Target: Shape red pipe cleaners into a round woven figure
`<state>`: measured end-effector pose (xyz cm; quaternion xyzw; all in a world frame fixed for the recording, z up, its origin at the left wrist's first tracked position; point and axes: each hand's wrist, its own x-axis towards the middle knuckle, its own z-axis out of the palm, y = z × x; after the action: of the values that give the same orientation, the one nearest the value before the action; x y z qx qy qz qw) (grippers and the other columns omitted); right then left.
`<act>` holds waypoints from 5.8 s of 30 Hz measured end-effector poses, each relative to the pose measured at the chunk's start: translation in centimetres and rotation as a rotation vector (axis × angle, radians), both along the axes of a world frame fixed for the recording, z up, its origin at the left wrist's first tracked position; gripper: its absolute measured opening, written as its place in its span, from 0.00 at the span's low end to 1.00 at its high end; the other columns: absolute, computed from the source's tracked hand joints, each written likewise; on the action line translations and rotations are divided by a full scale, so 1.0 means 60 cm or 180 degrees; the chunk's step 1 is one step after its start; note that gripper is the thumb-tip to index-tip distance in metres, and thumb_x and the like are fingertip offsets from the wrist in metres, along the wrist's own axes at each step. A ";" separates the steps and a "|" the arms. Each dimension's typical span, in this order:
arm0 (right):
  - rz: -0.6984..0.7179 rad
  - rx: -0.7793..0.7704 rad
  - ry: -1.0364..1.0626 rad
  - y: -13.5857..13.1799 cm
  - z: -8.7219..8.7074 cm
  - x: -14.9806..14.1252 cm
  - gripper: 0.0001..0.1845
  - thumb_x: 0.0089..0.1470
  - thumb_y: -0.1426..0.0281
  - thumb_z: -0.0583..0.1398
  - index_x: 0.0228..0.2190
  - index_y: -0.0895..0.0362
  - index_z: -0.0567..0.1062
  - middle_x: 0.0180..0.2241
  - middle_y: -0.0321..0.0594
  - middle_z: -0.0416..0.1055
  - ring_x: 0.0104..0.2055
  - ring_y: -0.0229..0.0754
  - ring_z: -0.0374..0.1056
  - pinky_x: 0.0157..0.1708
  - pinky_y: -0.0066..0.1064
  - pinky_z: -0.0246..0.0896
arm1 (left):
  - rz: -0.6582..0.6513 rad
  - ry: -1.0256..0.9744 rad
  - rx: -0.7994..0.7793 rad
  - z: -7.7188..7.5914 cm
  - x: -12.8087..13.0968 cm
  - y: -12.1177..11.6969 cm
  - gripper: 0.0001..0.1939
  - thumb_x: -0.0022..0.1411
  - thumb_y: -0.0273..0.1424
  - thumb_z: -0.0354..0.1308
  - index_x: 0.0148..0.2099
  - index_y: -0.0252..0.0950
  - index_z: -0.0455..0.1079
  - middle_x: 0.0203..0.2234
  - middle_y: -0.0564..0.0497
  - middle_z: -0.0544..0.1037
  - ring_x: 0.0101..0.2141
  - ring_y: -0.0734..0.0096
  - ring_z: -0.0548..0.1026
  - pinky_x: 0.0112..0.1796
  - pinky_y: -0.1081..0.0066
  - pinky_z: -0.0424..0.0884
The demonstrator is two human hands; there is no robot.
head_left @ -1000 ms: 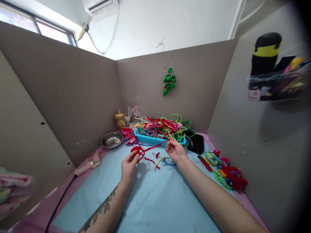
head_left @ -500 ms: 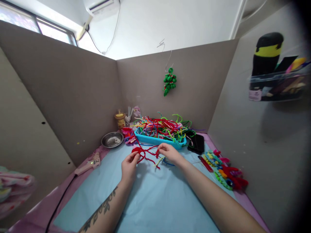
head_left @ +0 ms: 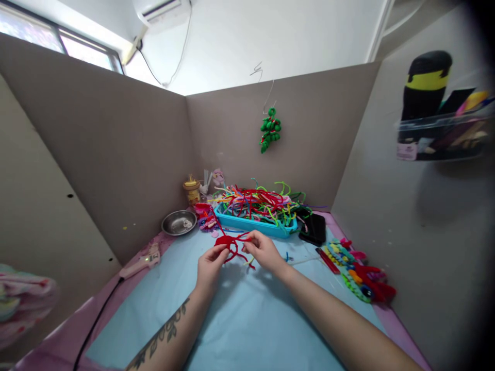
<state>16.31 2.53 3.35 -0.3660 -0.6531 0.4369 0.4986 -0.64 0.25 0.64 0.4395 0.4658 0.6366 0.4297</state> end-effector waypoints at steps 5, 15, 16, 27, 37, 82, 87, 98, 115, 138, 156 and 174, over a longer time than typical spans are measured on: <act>0.0223 -0.0430 0.0266 -0.015 0.005 -0.012 0.07 0.44 0.69 0.59 0.26 0.56 0.65 0.21 0.32 0.68 0.24 0.35 0.64 0.25 0.26 0.56 | -0.0229 0.0135 0.0040 0.003 0.011 -0.011 0.13 0.43 0.33 0.65 0.33 0.33 0.76 0.28 0.47 0.79 0.30 0.66 0.76 0.34 0.70 0.70; 0.0195 -0.1277 0.0484 -0.012 -0.009 -0.027 0.09 0.37 0.66 0.62 0.21 0.58 0.69 0.09 0.25 0.55 0.13 0.28 0.47 0.14 0.22 0.41 | -0.0239 0.0331 0.0151 0.001 0.011 -0.011 0.11 0.43 0.33 0.65 0.32 0.33 0.76 0.28 0.46 0.80 0.30 0.65 0.76 0.35 0.69 0.71; 0.0188 -0.1366 0.0467 -0.012 -0.009 -0.027 0.08 0.37 0.67 0.62 0.22 0.58 0.69 0.08 0.24 0.54 0.12 0.28 0.45 0.13 0.23 0.39 | -0.0270 0.0335 0.0151 -0.001 0.010 -0.010 0.11 0.44 0.33 0.65 0.32 0.33 0.76 0.28 0.46 0.80 0.30 0.66 0.76 0.35 0.69 0.71; 0.0667 -0.2015 -0.0114 -0.029 0.002 -0.025 0.10 0.46 0.63 0.58 0.25 0.58 0.69 0.09 0.26 0.61 0.09 0.28 0.50 0.10 0.20 0.37 | -0.0351 0.0338 0.0202 -0.007 0.007 -0.005 0.11 0.44 0.34 0.65 0.31 0.33 0.75 0.25 0.48 0.78 0.26 0.68 0.75 0.30 0.71 0.71; 0.1037 -0.2155 0.0046 -0.026 -0.003 -0.024 0.10 0.49 0.64 0.56 0.26 0.58 0.64 0.08 0.25 0.62 0.07 0.27 0.51 0.08 0.17 0.38 | -0.0415 0.0473 0.0322 -0.005 0.010 -0.015 0.09 0.47 0.33 0.63 0.32 0.34 0.75 0.27 0.47 0.79 0.28 0.67 0.75 0.32 0.71 0.71; 0.1219 -0.2842 0.1027 -0.023 -0.006 -0.027 0.13 0.41 0.82 0.52 0.31 0.65 0.72 0.25 0.45 0.74 0.24 0.38 0.73 0.18 0.20 0.64 | -0.0155 0.1957 0.1239 -0.002 0.012 -0.026 0.09 0.56 0.29 0.56 0.38 0.38 0.75 0.31 0.49 0.79 0.33 0.69 0.74 0.37 0.69 0.69; 0.1200 -0.2521 0.0766 -0.027 -0.010 -0.030 0.15 0.40 0.80 0.54 0.34 0.62 0.72 0.28 0.42 0.74 0.23 0.37 0.72 0.18 0.21 0.64 | -0.0256 0.1966 0.1219 0.000 0.012 -0.030 0.09 0.57 0.28 0.54 0.38 0.37 0.75 0.31 0.48 0.79 0.33 0.68 0.74 0.38 0.69 0.68; 0.0174 -0.1623 0.0206 -0.027 -0.030 -0.049 0.16 0.41 0.76 0.54 0.36 0.55 0.60 0.18 0.28 0.68 0.16 0.33 0.65 0.15 0.21 0.57 | -0.0071 0.1540 0.0807 -0.002 0.011 -0.021 0.10 0.53 0.30 0.58 0.38 0.37 0.76 0.33 0.48 0.79 0.35 0.65 0.75 0.39 0.68 0.68; 0.1427 0.2975 -0.2537 -0.128 -0.012 -0.064 0.07 0.48 0.71 0.52 0.31 0.54 0.69 0.19 0.31 0.67 0.21 0.36 0.59 0.21 0.27 0.45 | -0.0030 -0.0995 -0.0367 -0.006 -0.004 0.015 0.19 0.39 0.33 0.67 0.37 0.32 0.73 0.27 0.49 0.78 0.25 0.74 0.73 0.29 0.74 0.66; -0.0749 0.0434 -0.0640 -0.018 -0.019 -0.031 0.05 0.47 0.71 0.59 0.21 0.57 0.72 0.25 0.35 0.64 0.27 0.36 0.59 0.28 0.26 0.54 | -0.0552 0.0046 0.0138 -0.001 0.008 -0.010 0.11 0.47 0.32 0.63 0.35 0.33 0.75 0.31 0.47 0.79 0.31 0.69 0.75 0.34 0.72 0.70; -0.0804 0.0589 -0.0733 -0.041 -0.019 -0.035 0.09 0.52 0.69 0.53 0.30 0.56 0.74 0.27 0.37 0.73 0.29 0.39 0.66 0.31 0.29 0.59 | -0.0579 0.0089 0.0055 -0.005 0.012 -0.012 0.16 0.47 0.34 0.64 0.39 0.32 0.75 0.35 0.43 0.79 0.36 0.60 0.77 0.40 0.64 0.72; -0.0606 0.0067 -0.0293 -0.013 -0.044 -0.035 0.09 0.46 0.67 0.57 0.27 0.58 0.76 0.26 0.38 0.73 0.28 0.39 0.65 0.30 0.29 0.59 | -0.0539 0.0813 0.0296 -0.002 0.014 -0.016 0.15 0.52 0.34 0.58 0.42 0.36 0.75 0.39 0.47 0.78 0.40 0.61 0.75 0.44 0.64 0.70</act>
<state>14.19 1.73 0.69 -0.4408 -0.6422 0.3634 0.5111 0.17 -0.73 0.51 0.5740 0.4480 0.5578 0.3983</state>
